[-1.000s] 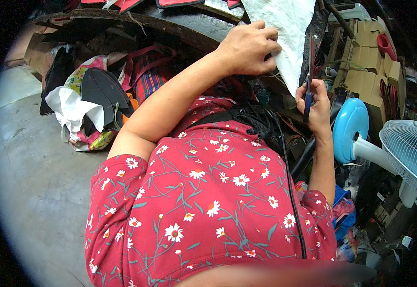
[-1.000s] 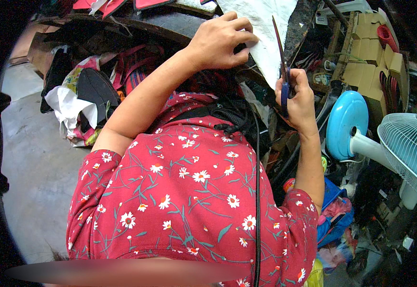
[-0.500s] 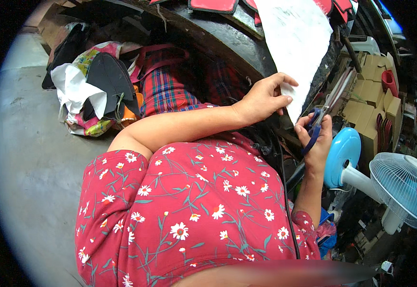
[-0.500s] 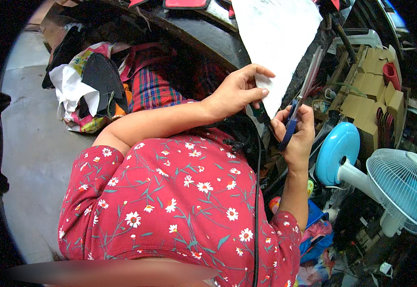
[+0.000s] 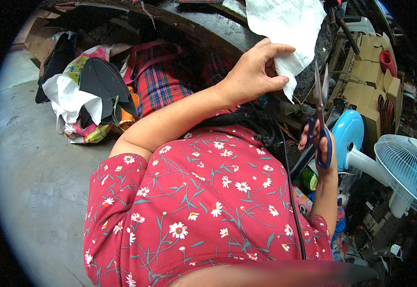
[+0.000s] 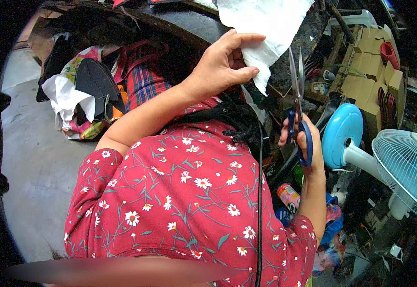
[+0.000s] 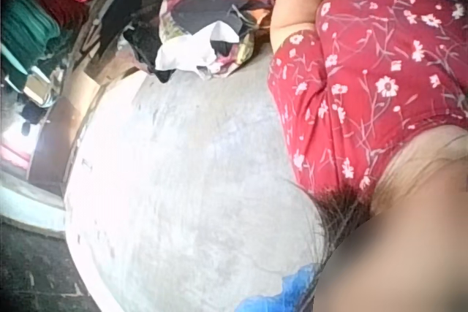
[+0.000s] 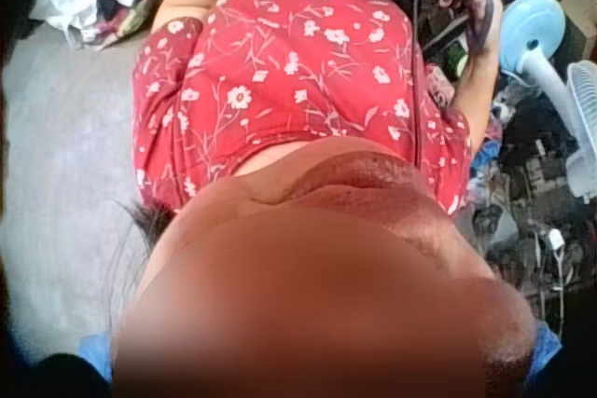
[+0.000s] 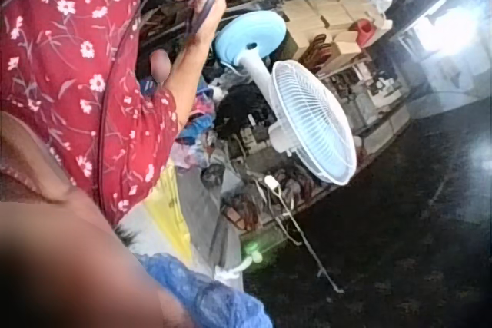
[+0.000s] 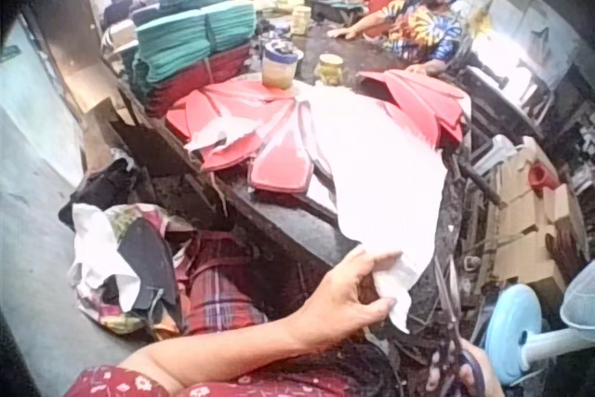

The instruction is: The person arranges pink foam pieces on a workbench, then uses scissors to cut a white fabric piece into strips. The cut strips are placed on the table while the person continues cutting.

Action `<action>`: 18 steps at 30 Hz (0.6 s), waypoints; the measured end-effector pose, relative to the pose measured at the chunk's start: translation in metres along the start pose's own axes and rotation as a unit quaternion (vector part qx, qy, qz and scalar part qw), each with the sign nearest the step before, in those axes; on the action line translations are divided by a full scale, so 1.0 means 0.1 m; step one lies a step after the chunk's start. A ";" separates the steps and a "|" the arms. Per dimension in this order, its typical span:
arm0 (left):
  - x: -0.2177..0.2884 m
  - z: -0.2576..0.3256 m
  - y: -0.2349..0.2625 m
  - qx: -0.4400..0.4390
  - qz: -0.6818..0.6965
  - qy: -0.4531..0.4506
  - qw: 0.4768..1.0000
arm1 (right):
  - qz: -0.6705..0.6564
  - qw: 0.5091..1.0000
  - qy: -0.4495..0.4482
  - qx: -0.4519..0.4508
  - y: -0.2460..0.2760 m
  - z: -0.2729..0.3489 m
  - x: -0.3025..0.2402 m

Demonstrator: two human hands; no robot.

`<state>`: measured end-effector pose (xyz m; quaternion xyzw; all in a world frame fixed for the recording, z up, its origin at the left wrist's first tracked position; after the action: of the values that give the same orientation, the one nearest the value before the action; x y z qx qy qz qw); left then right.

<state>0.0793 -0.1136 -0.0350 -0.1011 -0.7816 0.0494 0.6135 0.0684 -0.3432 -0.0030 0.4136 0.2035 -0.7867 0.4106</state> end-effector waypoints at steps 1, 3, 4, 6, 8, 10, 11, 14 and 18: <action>-0.01 -0.01 0.00 -0.004 0.018 0.005 1.000 | -0.008 1.000 -0.013 -0.007 -0.02 0.05 0.03; -0.04 0.00 -0.03 -0.020 0.061 0.023 0.998 | -0.025 0.999 -0.032 -0.021 -0.06 0.13 0.06; -0.02 0.00 -0.03 -0.022 0.063 0.020 0.998 | -0.022 0.997 -0.047 -0.049 -0.12 0.14 0.08; 0.03 0.00 -0.06 -0.030 0.078 0.005 0.997 | -0.003 0.994 -0.091 -0.057 -0.17 0.17 0.16; 0.05 0.01 -0.10 -0.029 0.071 0.001 0.997 | 0.004 0.994 -0.092 -0.066 -0.23 0.15 0.17; 0.08 0.01 -0.09 -0.013 0.062 -0.017 0.998 | -0.023 0.995 -0.079 -0.055 -0.25 0.12 0.18; 0.09 0.02 -0.08 0.001 0.059 -0.027 0.998 | -0.036 0.995 -0.082 -0.050 -0.26 0.11 0.19; 0.13 0.04 -0.08 0.022 0.038 -0.052 0.998 | -0.047 0.995 -0.070 -0.060 -0.32 0.12 0.17; 0.11 0.05 -0.11 0.025 0.050 -0.052 0.997 | -0.072 0.994 -0.066 -0.052 -0.37 0.16 0.21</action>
<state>0.0709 -0.1217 -0.0236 -0.1221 -0.8052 0.1049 0.5707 0.0239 -0.3424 -0.0115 0.3229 0.2459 -0.8282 0.3864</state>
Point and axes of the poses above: each hand's wrist, its own z-axis away from the middle knuckle, its own y-axis out of the back of the hand, x = y × z, the point moved 10 cm from there along -z, towards the middle knuckle, and after that the axes turned 13 degrees about -x, right-handed, at the moved point
